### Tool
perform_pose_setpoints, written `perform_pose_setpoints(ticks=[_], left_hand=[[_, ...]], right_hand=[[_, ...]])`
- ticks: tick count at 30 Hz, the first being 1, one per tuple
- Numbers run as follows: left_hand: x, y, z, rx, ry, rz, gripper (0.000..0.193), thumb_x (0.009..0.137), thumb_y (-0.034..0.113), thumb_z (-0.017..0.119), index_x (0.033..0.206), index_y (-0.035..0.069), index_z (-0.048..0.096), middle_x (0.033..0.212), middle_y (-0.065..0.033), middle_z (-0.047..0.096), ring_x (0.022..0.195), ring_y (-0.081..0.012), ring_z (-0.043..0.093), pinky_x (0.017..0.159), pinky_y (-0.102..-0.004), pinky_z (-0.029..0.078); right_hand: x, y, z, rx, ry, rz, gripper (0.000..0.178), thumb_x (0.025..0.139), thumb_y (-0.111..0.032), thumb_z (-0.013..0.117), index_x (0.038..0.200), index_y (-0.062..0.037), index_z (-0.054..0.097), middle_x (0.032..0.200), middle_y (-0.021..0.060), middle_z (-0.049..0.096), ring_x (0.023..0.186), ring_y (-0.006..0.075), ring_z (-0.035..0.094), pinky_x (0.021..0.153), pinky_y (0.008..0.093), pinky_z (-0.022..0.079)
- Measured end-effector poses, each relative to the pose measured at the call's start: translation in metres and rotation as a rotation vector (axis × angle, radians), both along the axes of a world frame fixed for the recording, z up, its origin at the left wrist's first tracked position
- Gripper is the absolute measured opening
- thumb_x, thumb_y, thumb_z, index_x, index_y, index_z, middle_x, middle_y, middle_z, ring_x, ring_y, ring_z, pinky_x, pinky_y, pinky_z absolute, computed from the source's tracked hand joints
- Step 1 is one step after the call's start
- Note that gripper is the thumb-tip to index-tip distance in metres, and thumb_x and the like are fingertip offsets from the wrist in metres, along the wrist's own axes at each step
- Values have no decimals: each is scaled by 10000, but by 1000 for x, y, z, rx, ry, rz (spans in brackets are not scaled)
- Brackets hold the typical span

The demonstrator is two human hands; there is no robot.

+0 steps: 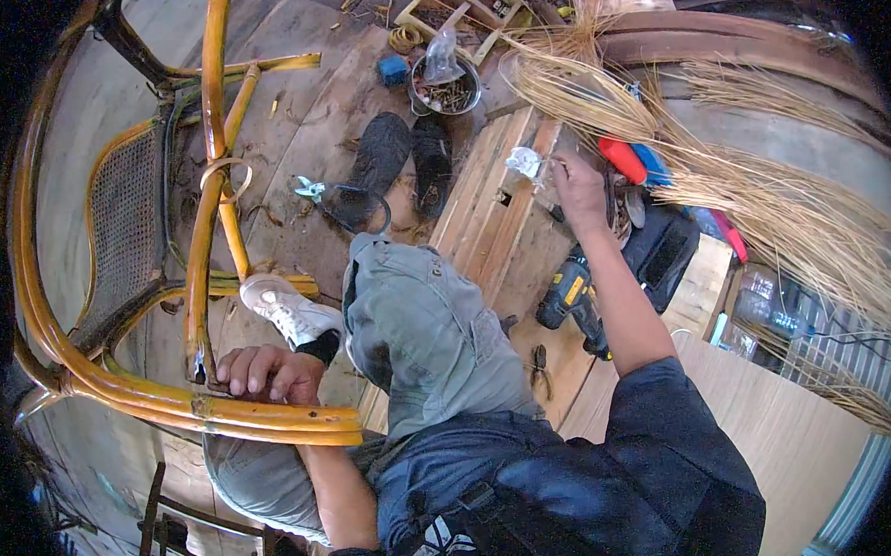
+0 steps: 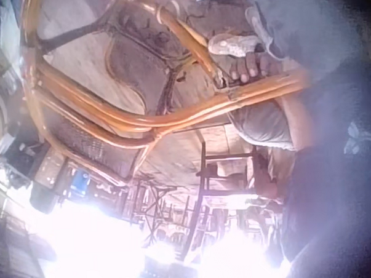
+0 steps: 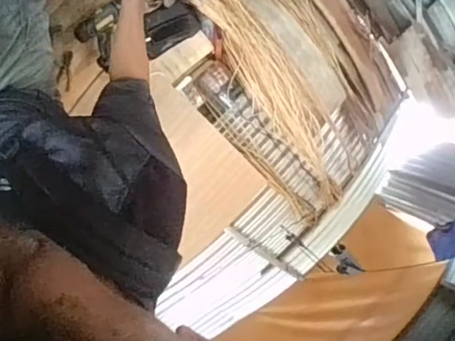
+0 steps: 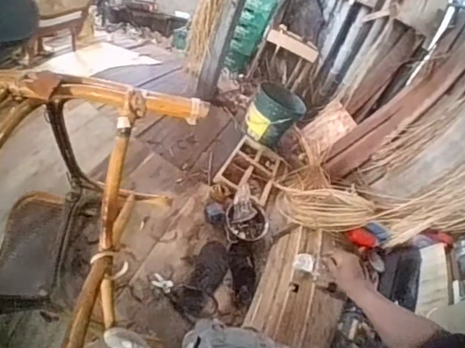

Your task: The person is repairing a rattan chair by weaving thin strips of rattan around the frame joints. They use a hammer to tap the strips into place and a drill to secure them. The person works on multiple joints of the chair frame, ensuring the strips are tightly woven.

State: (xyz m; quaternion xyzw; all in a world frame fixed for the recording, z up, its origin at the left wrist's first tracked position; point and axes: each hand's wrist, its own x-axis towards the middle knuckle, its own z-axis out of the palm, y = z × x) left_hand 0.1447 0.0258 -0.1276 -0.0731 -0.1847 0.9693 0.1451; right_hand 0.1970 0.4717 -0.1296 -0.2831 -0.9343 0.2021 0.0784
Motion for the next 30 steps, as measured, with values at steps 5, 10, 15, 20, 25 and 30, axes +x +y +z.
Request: perform_pose_setpoints(ticks=[5,10,15,20,25,30], left_hand=[[1,-5,-3,-12,-3,5,134,866,211,518,906,108,594,759,10,587,715,-154,536,552,-297,479],[3,-4,-6,25,-11,26,131,866,223,475,891,133,567,744,25,540,701,-136,479,529,-286,407],[3,1,-6,28,-2,22,128,869,220,476,893,131,564,747,18,537,701,-139,475,519,-286,401],[3,3,-8,19,2,30,131,872,227,473,892,131,560,751,17,534,704,-137,473,516,-278,398],[0,-3,-4,25,80,36,159,860,241,493,948,134,570,782,21,544,701,-136,469,539,-271,403],[5,-2,-10,102,123,38,219,898,262,446,1009,109,556,875,-10,563,835,-179,468,688,-310,390]], right_hand=[[1,0,-20,-112,50,-51,216,877,-181,529,965,4,599,725,50,609,627,112,601,547,230,450],[10,7,-20,-631,157,-343,231,913,-229,476,928,-20,575,777,60,632,642,105,603,536,224,453],[11,18,-8,-810,404,-442,217,916,-237,477,950,-30,530,779,80,618,605,131,593,504,238,449],[14,29,-12,-825,361,-479,202,914,-226,478,952,-32,521,796,65,598,645,138,597,514,256,457],[13,22,-3,-759,179,-299,257,878,-154,482,1088,-7,465,981,113,566,826,196,587,679,306,507],[35,41,-16,-883,286,-348,165,903,-205,472,994,-73,510,871,51,530,740,158,516,638,289,436]])
